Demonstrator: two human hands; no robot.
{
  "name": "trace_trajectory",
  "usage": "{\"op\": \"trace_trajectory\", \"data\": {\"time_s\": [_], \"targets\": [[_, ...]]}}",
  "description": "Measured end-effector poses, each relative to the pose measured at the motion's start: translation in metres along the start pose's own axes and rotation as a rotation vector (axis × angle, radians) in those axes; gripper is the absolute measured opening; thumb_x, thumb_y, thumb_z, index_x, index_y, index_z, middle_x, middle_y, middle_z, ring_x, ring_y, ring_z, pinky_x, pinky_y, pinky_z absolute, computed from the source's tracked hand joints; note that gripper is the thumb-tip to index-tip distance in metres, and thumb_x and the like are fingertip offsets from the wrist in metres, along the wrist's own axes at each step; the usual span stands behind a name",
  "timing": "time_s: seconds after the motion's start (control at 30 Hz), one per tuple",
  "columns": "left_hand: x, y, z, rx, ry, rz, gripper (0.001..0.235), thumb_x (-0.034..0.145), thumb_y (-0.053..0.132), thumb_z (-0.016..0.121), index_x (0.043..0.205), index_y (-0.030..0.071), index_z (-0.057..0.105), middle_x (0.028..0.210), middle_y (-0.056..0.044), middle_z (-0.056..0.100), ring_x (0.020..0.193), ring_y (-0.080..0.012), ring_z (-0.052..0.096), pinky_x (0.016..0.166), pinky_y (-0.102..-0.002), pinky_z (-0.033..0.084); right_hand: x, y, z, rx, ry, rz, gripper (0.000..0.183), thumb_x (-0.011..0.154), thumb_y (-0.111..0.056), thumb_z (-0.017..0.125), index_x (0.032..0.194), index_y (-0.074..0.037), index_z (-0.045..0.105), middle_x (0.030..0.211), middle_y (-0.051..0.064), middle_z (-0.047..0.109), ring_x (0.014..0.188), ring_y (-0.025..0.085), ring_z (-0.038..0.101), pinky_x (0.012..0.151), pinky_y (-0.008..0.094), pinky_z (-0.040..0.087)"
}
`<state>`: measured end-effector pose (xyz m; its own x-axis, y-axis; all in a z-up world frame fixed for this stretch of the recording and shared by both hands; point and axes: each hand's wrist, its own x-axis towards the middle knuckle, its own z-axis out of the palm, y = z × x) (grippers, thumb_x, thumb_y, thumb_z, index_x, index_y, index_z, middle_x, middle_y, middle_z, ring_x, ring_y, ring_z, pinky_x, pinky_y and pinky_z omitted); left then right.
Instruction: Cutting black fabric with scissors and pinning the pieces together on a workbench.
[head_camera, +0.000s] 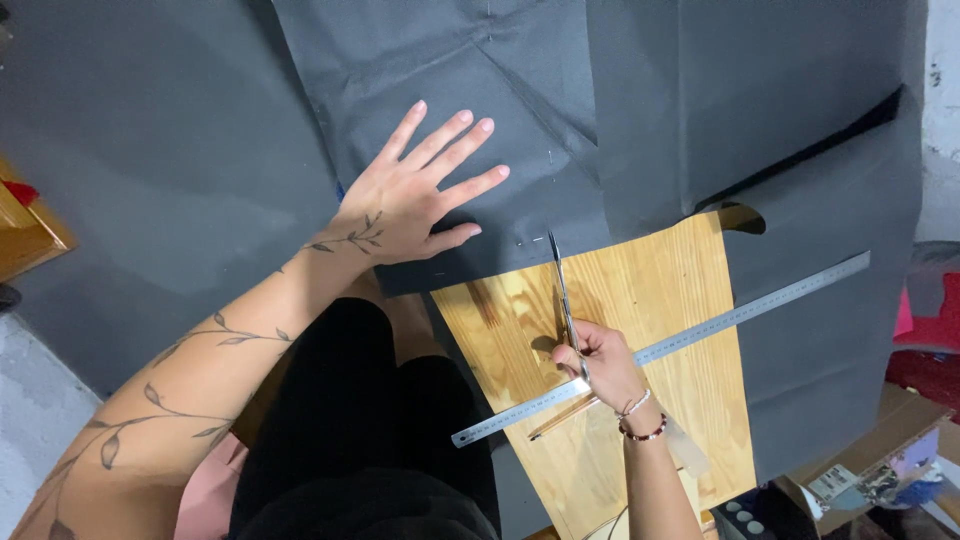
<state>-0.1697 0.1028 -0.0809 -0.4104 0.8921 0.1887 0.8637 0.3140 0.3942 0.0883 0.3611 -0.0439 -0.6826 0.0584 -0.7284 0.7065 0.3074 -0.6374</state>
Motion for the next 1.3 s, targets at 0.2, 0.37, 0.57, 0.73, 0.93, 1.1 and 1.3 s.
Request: {"op": "trace_trajectory", "data": {"time_s": [0.2,0.37,0.57,0.73,0.93,1.1,1.3], "targets": [[0.0,-0.001,0.001,-0.006,0.038,0.006,0.067,0.093,0.046,0.074,0.152,0.021,0.055,0.163,-0.021,0.04,0.15,-0.0386,0.04,0.121,-0.065,0.026,0.001,0.013,0.007,0.052,0.057,-0.064,0.048,0.083,-0.04,0.079,0.055,-0.016,0.05,0.051,-0.004,0.057,0.049,0.005,0.05,0.052,0.023,0.045],[-0.001,-0.001,0.002,0.001,0.076,0.022,0.066,0.097,0.046,0.075,0.154,0.02,0.053,0.161,-0.021,0.041,0.149,-0.0393,0.044,0.121,-0.066,0.029,0.004,0.002,0.003,0.052,0.041,0.013,0.031,0.077,-0.009,0.078,0.056,-0.015,0.056,0.052,-0.004,0.051,0.053,0.006,0.044,0.054,0.022,0.04],[-0.001,-0.003,0.003,0.044,0.078,0.034,0.064,0.097,0.05,0.069,0.152,0.02,0.055,0.16,-0.021,0.043,0.147,-0.038,0.046,0.12,-0.066,0.031,0.021,0.003,-0.003,0.119,-0.007,-0.046,0.036,0.078,-0.009,0.078,0.062,-0.018,0.048,0.061,-0.008,0.04,0.062,0.006,0.033,0.06,0.022,0.029],[-0.001,-0.003,0.0,0.05,0.071,0.03,0.062,0.1,0.052,0.063,0.152,0.019,0.054,0.161,-0.021,0.043,0.147,-0.0365,0.045,0.119,-0.065,0.032,0.021,-0.017,-0.001,0.108,0.012,-0.016,0.025,0.073,-0.004,0.069,0.058,-0.014,0.051,0.054,-0.002,0.056,0.056,0.006,0.047,0.057,0.023,0.039],[-0.001,-0.003,-0.001,0.058,0.065,0.036,0.061,0.102,0.053,0.058,0.152,0.018,0.053,0.161,-0.021,0.044,0.146,-0.036,0.046,0.119,-0.064,0.032,0.02,-0.01,0.003,0.063,0.045,-0.021,0.033,0.08,-0.013,0.078,0.057,-0.013,0.055,0.051,-0.002,0.055,0.052,0.008,0.048,0.054,0.024,0.043],[-0.001,-0.002,-0.002,0.078,0.06,0.03,0.062,0.103,0.055,0.054,0.154,0.019,0.052,0.162,-0.02,0.042,0.148,-0.0346,0.044,0.12,-0.063,0.032,0.023,-0.017,0.001,0.108,0.021,-0.037,0.025,0.073,-0.002,0.071,0.06,-0.016,0.055,0.059,-0.008,0.045,0.062,0.006,0.036,0.064,0.021,0.037],[0.0,-0.003,-0.003,0.067,0.087,0.038,0.065,0.099,0.052,0.066,0.152,0.017,0.053,0.16,-0.02,0.044,0.146,-0.0355,0.047,0.12,-0.063,0.034,0.04,-0.03,-0.005,0.025,0.058,-0.049,0.045,0.072,-0.009,0.075,0.061,-0.018,0.032,0.062,-0.008,0.03,0.065,0.007,0.025,0.059,0.024,0.024]]}}
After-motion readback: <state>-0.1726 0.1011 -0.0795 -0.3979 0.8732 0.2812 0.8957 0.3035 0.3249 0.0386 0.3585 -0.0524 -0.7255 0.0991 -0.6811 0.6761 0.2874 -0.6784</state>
